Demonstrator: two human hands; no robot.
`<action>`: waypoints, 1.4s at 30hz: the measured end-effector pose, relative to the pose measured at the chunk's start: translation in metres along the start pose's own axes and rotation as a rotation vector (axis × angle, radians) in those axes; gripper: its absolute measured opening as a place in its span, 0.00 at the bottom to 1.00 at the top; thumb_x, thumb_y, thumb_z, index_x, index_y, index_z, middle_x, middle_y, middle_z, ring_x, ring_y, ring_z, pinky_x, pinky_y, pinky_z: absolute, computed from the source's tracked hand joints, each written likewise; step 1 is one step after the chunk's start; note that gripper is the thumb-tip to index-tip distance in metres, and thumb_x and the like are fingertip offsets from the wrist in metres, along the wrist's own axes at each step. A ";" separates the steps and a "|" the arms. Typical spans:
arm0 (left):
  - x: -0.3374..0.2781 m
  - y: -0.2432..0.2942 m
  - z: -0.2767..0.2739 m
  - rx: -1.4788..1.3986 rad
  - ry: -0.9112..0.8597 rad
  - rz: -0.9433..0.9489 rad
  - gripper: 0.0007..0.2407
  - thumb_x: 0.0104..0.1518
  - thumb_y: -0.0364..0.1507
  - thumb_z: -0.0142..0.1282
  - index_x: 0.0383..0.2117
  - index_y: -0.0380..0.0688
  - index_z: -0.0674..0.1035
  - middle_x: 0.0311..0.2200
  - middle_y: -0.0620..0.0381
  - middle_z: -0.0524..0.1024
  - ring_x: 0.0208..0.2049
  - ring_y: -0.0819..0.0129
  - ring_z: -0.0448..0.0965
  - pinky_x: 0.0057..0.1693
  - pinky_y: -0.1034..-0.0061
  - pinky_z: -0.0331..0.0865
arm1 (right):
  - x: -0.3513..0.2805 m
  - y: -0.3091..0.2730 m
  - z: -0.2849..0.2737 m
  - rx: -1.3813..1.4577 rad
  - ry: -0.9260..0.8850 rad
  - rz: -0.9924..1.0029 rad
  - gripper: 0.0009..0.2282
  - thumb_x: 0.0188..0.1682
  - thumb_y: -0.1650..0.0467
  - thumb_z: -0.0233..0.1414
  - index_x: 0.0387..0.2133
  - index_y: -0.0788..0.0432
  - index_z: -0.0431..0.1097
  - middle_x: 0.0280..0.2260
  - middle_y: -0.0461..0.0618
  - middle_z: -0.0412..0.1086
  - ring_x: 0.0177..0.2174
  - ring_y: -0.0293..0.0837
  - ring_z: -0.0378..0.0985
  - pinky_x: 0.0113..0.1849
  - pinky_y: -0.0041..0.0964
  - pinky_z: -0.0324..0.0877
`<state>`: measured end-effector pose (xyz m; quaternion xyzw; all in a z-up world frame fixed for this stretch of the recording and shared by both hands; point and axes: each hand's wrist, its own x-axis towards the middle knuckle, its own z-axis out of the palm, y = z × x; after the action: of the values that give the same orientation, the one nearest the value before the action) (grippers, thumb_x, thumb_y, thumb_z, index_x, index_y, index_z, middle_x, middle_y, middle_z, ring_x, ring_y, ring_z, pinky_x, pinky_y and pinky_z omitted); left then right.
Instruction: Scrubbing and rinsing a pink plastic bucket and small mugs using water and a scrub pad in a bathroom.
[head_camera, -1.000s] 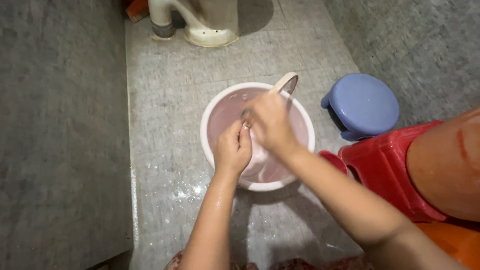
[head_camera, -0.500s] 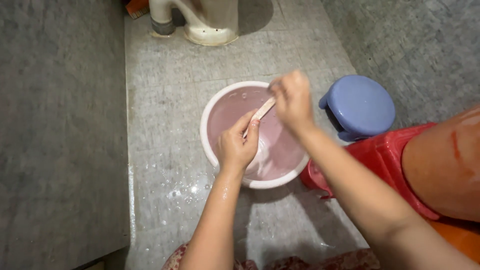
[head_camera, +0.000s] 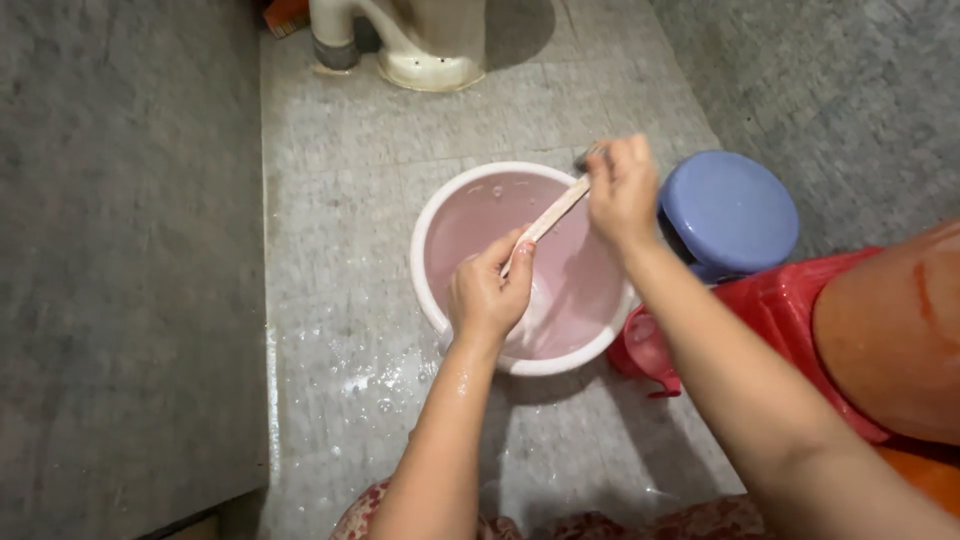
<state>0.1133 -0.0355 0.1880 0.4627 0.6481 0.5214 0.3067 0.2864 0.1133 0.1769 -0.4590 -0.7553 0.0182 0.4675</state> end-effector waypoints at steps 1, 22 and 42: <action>0.002 -0.006 0.002 -0.005 0.031 0.071 0.11 0.57 0.39 0.58 0.43 0.58 0.86 0.26 0.51 0.83 0.28 0.58 0.85 0.38 0.66 0.75 | -0.010 -0.025 -0.003 0.061 -0.037 -0.095 0.01 0.50 0.77 0.52 0.33 0.63 0.71 0.36 0.60 0.68 0.37 0.60 0.72 0.39 0.52 0.67; 0.006 -0.016 0.007 0.112 0.046 0.134 0.12 0.57 0.41 0.58 0.40 0.55 0.87 0.24 0.49 0.81 0.29 0.52 0.83 0.37 0.61 0.74 | -0.025 -0.088 -0.020 -0.011 -0.138 -0.265 0.03 0.45 0.78 0.55 0.31 0.63 0.71 0.33 0.60 0.64 0.37 0.61 0.68 0.40 0.53 0.63; 0.009 -0.025 0.005 0.163 -0.021 0.039 0.11 0.61 0.38 0.56 0.35 0.46 0.85 0.29 0.48 0.84 0.32 0.52 0.84 0.39 0.64 0.73 | -0.022 -0.097 -0.008 0.108 -0.177 -0.237 0.03 0.47 0.76 0.56 0.31 0.65 0.70 0.32 0.61 0.62 0.35 0.62 0.68 0.38 0.54 0.65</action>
<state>0.1070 -0.0263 0.1637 0.5043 0.6759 0.4678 0.2645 0.2298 0.0386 0.2104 -0.3374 -0.8402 0.0440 0.4222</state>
